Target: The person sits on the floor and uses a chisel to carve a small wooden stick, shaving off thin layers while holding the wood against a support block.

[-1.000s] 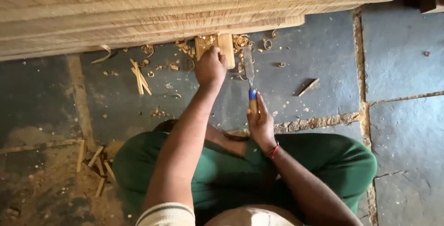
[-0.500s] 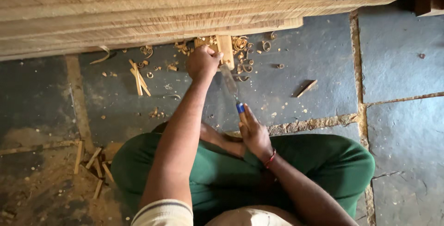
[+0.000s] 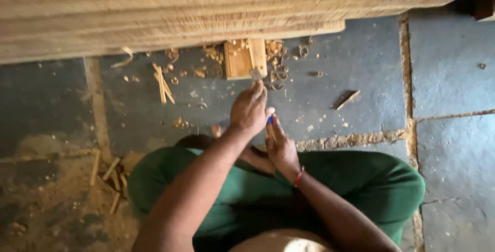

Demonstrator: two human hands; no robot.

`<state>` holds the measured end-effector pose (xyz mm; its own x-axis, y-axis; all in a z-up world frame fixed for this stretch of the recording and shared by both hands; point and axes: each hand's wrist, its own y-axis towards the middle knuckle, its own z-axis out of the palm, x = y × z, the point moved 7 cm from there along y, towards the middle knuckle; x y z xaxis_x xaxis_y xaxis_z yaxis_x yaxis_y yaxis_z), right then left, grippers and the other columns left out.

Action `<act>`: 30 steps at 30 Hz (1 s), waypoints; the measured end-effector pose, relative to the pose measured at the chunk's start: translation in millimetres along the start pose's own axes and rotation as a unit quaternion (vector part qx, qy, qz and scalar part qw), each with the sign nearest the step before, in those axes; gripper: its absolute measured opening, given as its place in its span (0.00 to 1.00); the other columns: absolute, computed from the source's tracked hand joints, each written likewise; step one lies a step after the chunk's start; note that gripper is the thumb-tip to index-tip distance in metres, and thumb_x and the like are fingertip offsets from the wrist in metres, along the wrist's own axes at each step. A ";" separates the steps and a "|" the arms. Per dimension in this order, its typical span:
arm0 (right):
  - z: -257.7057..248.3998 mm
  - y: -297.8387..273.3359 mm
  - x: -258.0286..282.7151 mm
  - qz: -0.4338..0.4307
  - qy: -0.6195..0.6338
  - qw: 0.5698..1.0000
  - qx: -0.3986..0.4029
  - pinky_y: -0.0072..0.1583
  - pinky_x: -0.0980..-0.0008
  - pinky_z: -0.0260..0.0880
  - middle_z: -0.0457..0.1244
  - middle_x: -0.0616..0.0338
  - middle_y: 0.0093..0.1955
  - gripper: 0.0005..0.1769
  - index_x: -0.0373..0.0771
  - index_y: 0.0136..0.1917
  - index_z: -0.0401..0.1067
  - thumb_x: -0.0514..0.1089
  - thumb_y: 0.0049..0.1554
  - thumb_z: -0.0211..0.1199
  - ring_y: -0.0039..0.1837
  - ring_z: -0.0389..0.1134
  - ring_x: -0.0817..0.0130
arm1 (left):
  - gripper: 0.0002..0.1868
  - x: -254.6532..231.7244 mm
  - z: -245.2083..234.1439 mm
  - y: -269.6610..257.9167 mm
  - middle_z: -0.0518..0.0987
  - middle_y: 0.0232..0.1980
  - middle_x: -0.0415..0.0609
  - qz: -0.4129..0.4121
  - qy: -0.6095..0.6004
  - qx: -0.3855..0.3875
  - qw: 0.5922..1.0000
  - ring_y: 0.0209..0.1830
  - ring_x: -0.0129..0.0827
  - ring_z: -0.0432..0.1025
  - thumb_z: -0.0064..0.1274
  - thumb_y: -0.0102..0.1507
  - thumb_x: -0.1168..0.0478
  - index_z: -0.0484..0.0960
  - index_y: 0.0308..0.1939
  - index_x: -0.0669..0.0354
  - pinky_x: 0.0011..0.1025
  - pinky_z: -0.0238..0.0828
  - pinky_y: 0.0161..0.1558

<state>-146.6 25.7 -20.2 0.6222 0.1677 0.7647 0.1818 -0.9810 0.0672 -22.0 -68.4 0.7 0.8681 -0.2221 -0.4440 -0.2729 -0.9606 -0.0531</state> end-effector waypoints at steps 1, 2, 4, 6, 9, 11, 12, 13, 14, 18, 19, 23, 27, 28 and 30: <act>2.0 -6.0 -2.2 0.029 0.001 0.999 0.014 0.50 0.54 0.74 0.65 0.32 0.62 0.35 0.33 0.78 0.55 0.37 0.60 0.60 0.54 0.71 0.38 | 0.39 1.5 2.2 -2.3 0.68 0.72 0.62 -0.005 -0.004 0.008 1.000 0.67 0.51 0.66 0.64 0.58 0.47 0.71 0.65 0.70 0.42 0.63 0.66; 3.6 -10.8 -4.7 0.058 0.001 0.998 0.027 0.50 0.54 0.74 0.66 0.33 0.60 0.35 0.34 0.79 0.56 0.38 0.60 0.60 0.54 0.71 0.38 | 0.39 2.0 4.5 -7.0 0.68 0.73 0.62 -0.010 -0.007 0.016 1.000 0.66 0.51 0.67 0.64 0.59 0.48 0.72 0.65 0.70 0.42 0.64 0.66; 7.3 -1.1 -5.8 0.080 -0.002 0.996 0.028 0.51 0.54 0.74 0.66 0.34 0.59 0.35 0.35 0.79 0.57 0.38 0.61 0.60 0.55 0.71 0.38 | 0.40 5.1 -2.6 2.3 0.69 0.71 0.64 0.012 -0.010 -0.005 1.000 0.68 0.52 0.66 0.65 0.57 0.47 0.72 0.63 0.71 0.41 0.63 0.66; 4.9 7.5 -5.4 0.078 -0.012 0.997 0.022 0.51 0.54 0.75 0.66 0.34 0.60 0.35 0.36 0.78 0.58 0.38 0.60 0.61 0.55 0.72 0.39 | 0.40 4.2 -5.9 10.5 0.69 0.70 0.64 0.027 -0.010 -0.021 0.999 0.69 0.52 0.65 0.66 0.56 0.47 0.72 0.62 0.72 0.41 0.62 0.67; 5.8 14.2 -0.9 0.049 -0.029 0.998 0.024 0.52 0.52 0.73 0.65 0.32 0.64 0.38 0.33 0.78 0.55 0.37 0.57 0.61 0.55 0.70 0.36 | 0.41 9.6 -4.4 12.6 0.69 0.70 0.64 0.020 -0.008 -0.024 0.999 0.69 0.51 0.66 0.65 0.56 0.46 0.72 0.63 0.72 0.40 0.61 0.69; 7.9 22.9 -5.2 0.079 -0.021 0.996 0.032 0.52 0.51 0.73 0.65 0.32 0.63 0.38 0.35 0.79 0.54 0.38 0.57 0.62 0.55 0.70 0.36 | 0.42 14.8 -5.5 20.5 0.69 0.70 0.63 0.019 -0.002 -0.024 1.000 0.70 0.50 0.65 0.65 0.57 0.45 0.71 0.64 0.72 0.40 0.60 0.71; 9.1 26.4 -7.1 0.094 -0.017 0.995 0.037 0.52 0.51 0.73 0.65 0.33 0.63 0.39 0.36 0.79 0.54 0.39 0.57 0.62 0.54 0.70 0.36 | 0.43 17.4 -4.4 24.3 0.69 0.70 0.62 0.012 0.001 -0.012 1.000 0.69 0.49 0.66 0.65 0.57 0.45 0.70 0.66 0.73 0.40 0.60 0.71; 11.1 33.6 -7.1 0.093 -0.019 0.995 0.037 0.52 0.50 0.73 0.65 0.32 0.62 0.39 0.36 0.79 0.54 0.39 0.57 0.62 0.54 0.70 0.36 | 0.45 21.5 -4.6 31.5 0.70 0.69 0.62 0.007 0.005 0.000 1.000 0.68 0.48 0.66 0.65 0.57 0.44 0.69 0.67 0.74 0.39 0.60 0.71; 13.1 40.2 -6.8 0.091 -0.022 0.995 0.036 0.53 0.50 0.73 0.65 0.32 0.62 0.39 0.36 0.79 0.54 0.39 0.58 0.61 0.55 0.70 0.36 | 0.46 25.0 -4.9 37.4 0.70 0.69 0.61 0.001 0.009 0.011 1.000 0.68 0.47 0.67 0.65 0.58 0.43 0.68 0.68 0.74 0.38 0.60 0.71; 24.0 57.8 -17.9 0.152 -0.037 0.987 0.042 0.52 0.51 0.73 0.67 0.33 0.55 0.39 0.40 0.80 0.55 0.40 0.58 0.62 0.54 0.71 0.37 | 0.42 30.8 -14.1 52.1 0.71 0.68 0.61 0.041 0.046 -0.043 0.997 0.66 0.48 0.67 0.65 0.55 0.42 0.73 0.62 0.72 0.40 0.61 0.67; 26.1 62.9 -17.6 0.131 -0.027 0.990 0.034 0.52 0.50 0.73 0.67 0.32 0.55 0.38 0.39 0.80 0.55 0.40 0.58 0.62 0.54 0.71 0.36 | 0.42 35.6 -11.1 56.7 0.70 0.69 0.62 0.037 0.048 -0.031 0.998 0.67 0.48 0.67 0.65 0.58 0.42 0.73 0.62 0.73 0.40 0.61 0.68; 26.2 76.5 -15.1 0.072 -0.015 0.997 0.001 0.52 0.50 0.72 0.67 0.31 0.55 0.38 0.37 0.79 0.55 0.38 0.58 0.61 0.53 0.70 0.34 | 0.39 51.0 -4.2 66.2 0.71 0.71 0.57 0.020 0.013 -0.014 1.000 0.72 0.44 0.66 0.66 0.57 0.45 0.75 0.63 0.69 0.38 0.61 0.72; 28.4 79.3 -4.3 0.086 -0.041 0.995 -0.004 0.52 0.49 0.72 0.68 0.32 0.53 0.38 0.38 0.79 0.57 0.38 0.57 0.62 0.51 0.70 0.34 | 0.38 49.9 -15.3 65.6 0.69 0.72 0.59 0.020 -0.022 -0.051 0.998 0.69 0.49 0.66 0.66 0.57 0.47 0.75 0.63 0.68 0.41 0.61 0.68; 28.1 73.2 1.0 0.079 -0.031 0.996 -0.009 0.53 0.49 0.72 0.67 0.32 0.54 0.37 0.37 0.79 0.57 0.38 0.58 0.61 0.52 0.70 0.34 | 0.37 45.6 -17.7 58.0 0.70 0.73 0.58 0.022 -0.024 -0.072 0.997 0.70 0.48 0.67 0.66 0.58 0.49 0.74 0.64 0.68 0.40 0.62 0.69; 25.1 62.5 11.1 0.057 -0.009 0.998 -0.026 0.55 0.50 0.72 0.67 0.32 0.56 0.36 0.35 0.79 0.57 0.38 0.60 0.60 0.55 0.69 0.34 | 0.35 36.6 -20.1 47.5 0.70 0.74 0.58 0.021 -0.036 -0.075 0.996 0.70 0.47 0.67 0.64 0.61 0.50 0.73 0.66 0.67 0.40 0.62 0.71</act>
<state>-109.2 -31.3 -23.6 0.6503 0.0549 0.7577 0.0682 -0.9976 0.0138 5.2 -125.5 -0.1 0.8241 -0.2544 -0.5062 -0.2381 -0.9663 0.0980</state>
